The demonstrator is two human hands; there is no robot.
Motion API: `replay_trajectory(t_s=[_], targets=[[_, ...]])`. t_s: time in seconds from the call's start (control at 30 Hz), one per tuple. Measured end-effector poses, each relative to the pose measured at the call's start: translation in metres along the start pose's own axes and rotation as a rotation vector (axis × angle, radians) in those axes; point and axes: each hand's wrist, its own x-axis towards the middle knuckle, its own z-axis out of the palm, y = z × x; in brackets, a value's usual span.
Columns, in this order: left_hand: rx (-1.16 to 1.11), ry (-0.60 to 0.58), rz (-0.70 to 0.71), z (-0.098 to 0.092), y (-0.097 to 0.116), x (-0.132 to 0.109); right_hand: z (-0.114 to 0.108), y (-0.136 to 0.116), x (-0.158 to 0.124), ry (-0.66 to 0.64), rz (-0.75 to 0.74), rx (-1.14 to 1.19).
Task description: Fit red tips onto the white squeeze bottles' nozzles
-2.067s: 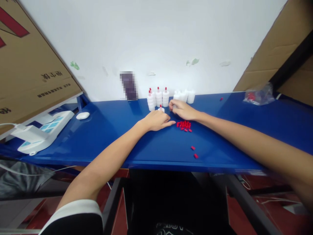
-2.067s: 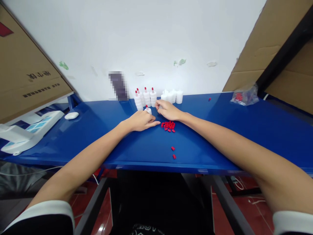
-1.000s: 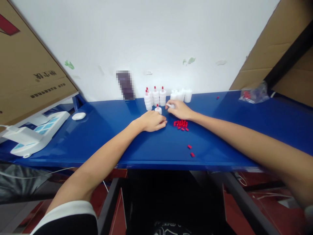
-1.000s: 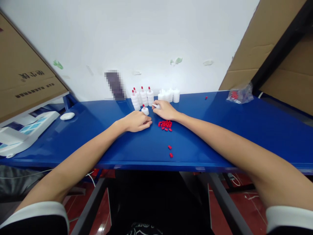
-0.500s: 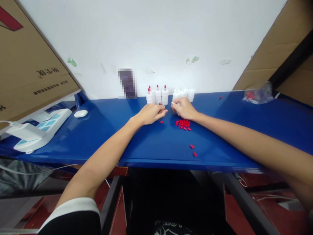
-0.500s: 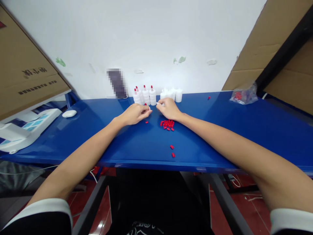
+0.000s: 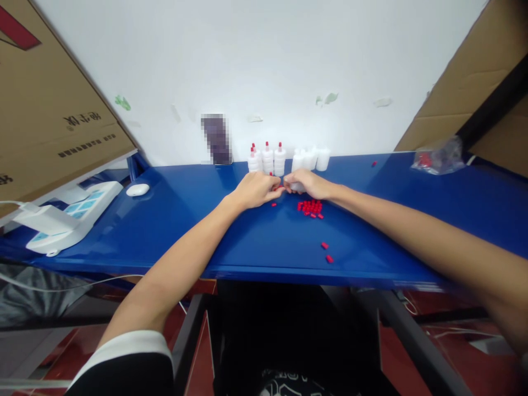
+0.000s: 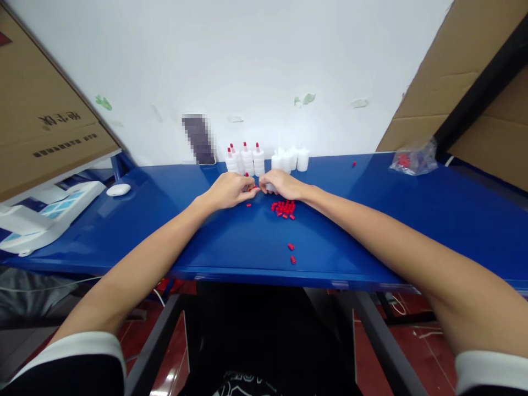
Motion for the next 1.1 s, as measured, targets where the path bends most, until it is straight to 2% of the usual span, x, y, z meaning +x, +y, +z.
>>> replay_trajectory(t_s=[0.2, 0.4, 0.67, 0.8, 0.93, 1.1], targets=[[0.049, -0.004, 0.005, -0.002, 0.007, 0.002, 0.0, -0.002, 0.004, -0.067, -0.062, -0.114], [0.09, -0.051, 0.042, -0.006, 0.008, 0.0, 0.0, -0.003, 0.006, -0.073, -0.074, -0.205], [0.098, -0.069, 0.04, -0.006, 0.007, -0.001, -0.003, -0.006, 0.004, -0.092, -0.017, -0.096], [0.0, -0.027, 0.04, 0.001, 0.008, 0.0, -0.002, -0.004, 0.004, -0.078, 0.013, -0.01], [-0.1, 0.025, 0.006, 0.007, 0.006, 0.002, 0.001, 0.0, 0.005, -0.002, 0.017, 0.076], [-0.171, 0.145, -0.014, 0.002, 0.003, 0.002, -0.002, 0.005, 0.005, 0.095, 0.037, 0.156]])
